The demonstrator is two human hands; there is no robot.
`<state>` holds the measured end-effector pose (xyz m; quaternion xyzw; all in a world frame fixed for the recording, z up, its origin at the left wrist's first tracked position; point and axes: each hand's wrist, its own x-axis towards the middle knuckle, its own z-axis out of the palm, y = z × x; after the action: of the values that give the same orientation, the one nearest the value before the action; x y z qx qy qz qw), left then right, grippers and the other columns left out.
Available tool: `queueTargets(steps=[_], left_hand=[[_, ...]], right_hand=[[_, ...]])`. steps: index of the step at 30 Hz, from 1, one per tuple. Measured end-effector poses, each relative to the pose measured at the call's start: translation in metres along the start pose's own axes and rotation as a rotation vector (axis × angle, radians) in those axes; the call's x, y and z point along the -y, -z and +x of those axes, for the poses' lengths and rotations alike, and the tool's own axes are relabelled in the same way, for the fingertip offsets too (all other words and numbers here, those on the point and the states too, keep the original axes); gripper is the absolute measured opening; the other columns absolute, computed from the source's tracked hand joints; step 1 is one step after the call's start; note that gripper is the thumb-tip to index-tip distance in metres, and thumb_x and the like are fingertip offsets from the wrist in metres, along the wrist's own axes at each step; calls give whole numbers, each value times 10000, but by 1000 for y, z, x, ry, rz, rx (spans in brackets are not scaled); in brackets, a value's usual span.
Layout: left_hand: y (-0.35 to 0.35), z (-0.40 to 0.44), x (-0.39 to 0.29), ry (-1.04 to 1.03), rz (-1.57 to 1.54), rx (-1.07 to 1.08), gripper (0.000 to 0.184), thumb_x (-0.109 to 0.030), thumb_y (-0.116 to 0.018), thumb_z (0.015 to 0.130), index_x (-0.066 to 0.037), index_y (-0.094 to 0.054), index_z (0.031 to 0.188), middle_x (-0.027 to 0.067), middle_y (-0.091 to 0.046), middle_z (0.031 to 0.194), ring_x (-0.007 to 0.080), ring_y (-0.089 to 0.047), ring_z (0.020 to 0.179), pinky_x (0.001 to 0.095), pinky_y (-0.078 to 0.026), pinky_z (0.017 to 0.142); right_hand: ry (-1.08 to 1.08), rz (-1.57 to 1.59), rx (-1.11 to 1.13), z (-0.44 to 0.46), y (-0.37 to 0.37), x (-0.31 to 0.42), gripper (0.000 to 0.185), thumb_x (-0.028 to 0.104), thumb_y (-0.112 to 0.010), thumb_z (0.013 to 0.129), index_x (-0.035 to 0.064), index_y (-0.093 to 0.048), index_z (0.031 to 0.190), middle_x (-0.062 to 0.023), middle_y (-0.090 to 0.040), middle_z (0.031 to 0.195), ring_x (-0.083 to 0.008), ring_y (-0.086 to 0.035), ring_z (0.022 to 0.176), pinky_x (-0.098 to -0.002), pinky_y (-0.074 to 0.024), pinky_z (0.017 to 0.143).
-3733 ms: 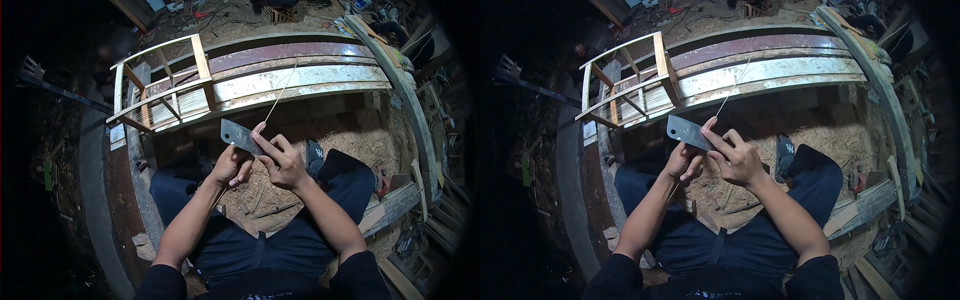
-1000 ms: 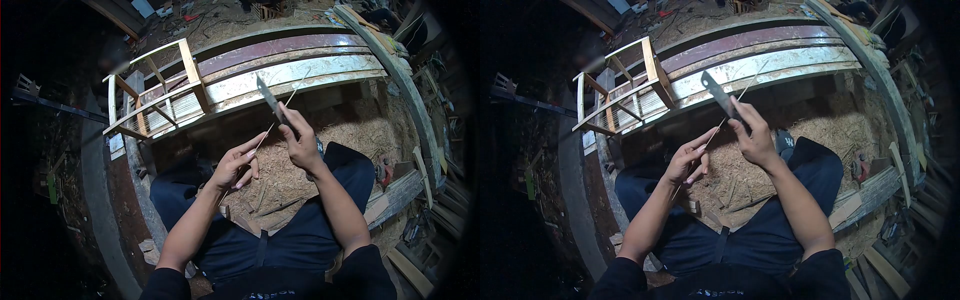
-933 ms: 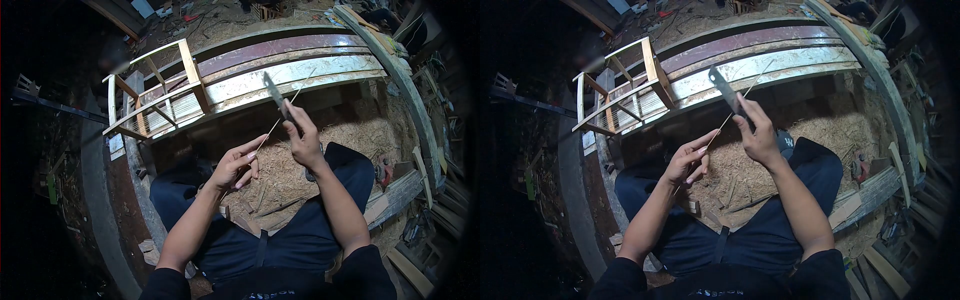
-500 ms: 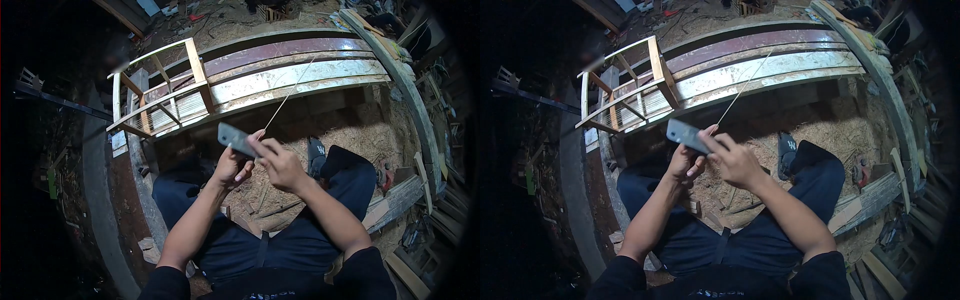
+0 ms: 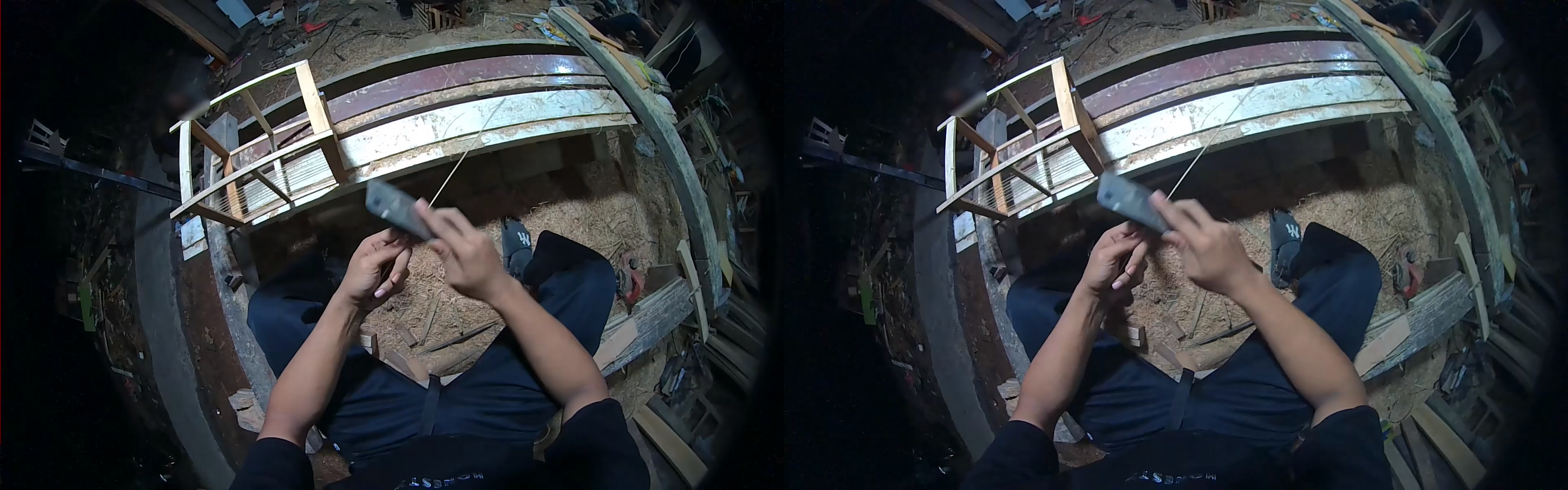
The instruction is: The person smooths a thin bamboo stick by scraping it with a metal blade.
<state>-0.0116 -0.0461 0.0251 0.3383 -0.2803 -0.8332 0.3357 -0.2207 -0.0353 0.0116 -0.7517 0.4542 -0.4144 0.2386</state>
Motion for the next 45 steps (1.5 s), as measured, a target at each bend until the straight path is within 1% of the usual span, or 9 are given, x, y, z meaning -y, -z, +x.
queueTargets(steps=[3, 6, 11, 15, 21, 26, 31, 36, 45], left_hand=[[-5, 2, -7, 5, 138, 109, 469, -129, -431, 1051, -64, -394, 1515, 25, -513, 572, 55, -377, 348, 183, -354, 395], [-10, 0, -8, 46, 273, 153, 498, -143, -450, 1051, -46, -356, 1531, 33, -551, 586, 57, -427, 378, 193, -425, 453], [-16, 5, -1, 51, 223, 51, 489, -167, -487, 1049, -41, -390, 1511, 73, -630, 659, 61, -422, 378, 194, -386, 419], [6, 13, 8, -41, 195, 20, 267, -156, -472, 1053, 2, -581, 1239, 106, -656, 695, 75, -431, 356, 206, -345, 375], [4, 9, 8, -88, 195, 18, 377, -146, -441, 1060, 16, -503, 1394, 97, -632, 666, 67, -389, 339, 198, -318, 362], [-2, 6, 6, -85, 108, -121, 440, -195, -438, 1053, -15, -445, 1455, 76, -581, 611, 49, -360, 317, 183, -392, 380], [-3, 3, -1, -68, 157, 42, 464, -158, -393, 1052, -18, -397, 1495, 88, -571, 607, 60, -370, 319, 180, -391, 386], [-6, 2, -4, -94, -69, -31, 510, -185, -422, 1055, -40, -338, 1536, 80, -619, 662, 53, -389, 347, 177, -364, 372], [-8, 10, -5, -82, -37, -32, 509, -150, -398, 1047, -119, -343, 1552, 46, -570, 607, 44, -364, 343, 169, -312, 341]], right_hand=[[-67, 137, -192, 12, 15, -35, 481, 124, -610, 972, 14, -498, 1427, -196, -612, 1234, -319, -625, 1133, -357, -487, 958], [-164, 267, -232, 19, 33, -41, 471, 127, -621, 974, -11, -511, 1410, -185, -618, 1229, -290, -616, 1137, -343, -467, 976], [-68, 199, -130, 9, 18, -28, 507, 107, -658, 939, -5, -511, 1412, -181, -614, 1256, -290, -620, 1140, -352, -476, 973], [-50, 200, -15, -3, -2, -5, 572, 112, -676, 907, 76, -493, 1448, -183, -592, 1233, -353, -638, 1077, -392, -517, 900], [-99, 112, -191, 12, 5, -25, 490, 155, -645, 932, 152, -559, 1415, -145, -618, 1079, -319, -685, 831, -409, -555, 705], [-22, 92, 48, -8, -10, 6, 520, 180, -656, 919, 203, -550, 1428, -114, -609, 945, -319, -661, 702, -431, -547, 630], [-83, 102, -156, 7, -1, -10, 498, 156, -624, 943, 205, -544, 1431, -125, -601, 906, -306, -652, 677, -417, -544, 596], [-19, 68, 87, -7, -13, 16, 505, 219, -615, 944, 266, -535, 1441, -100, -576, 876, -291, -635, 625, -417, -542, 566], [-49, -1, 83, 1, -10, 8, 516, 225, -611, 936, 296, -531, 1440, -123, -582, 897, -332, -654, 653, -432, -541, 563]])
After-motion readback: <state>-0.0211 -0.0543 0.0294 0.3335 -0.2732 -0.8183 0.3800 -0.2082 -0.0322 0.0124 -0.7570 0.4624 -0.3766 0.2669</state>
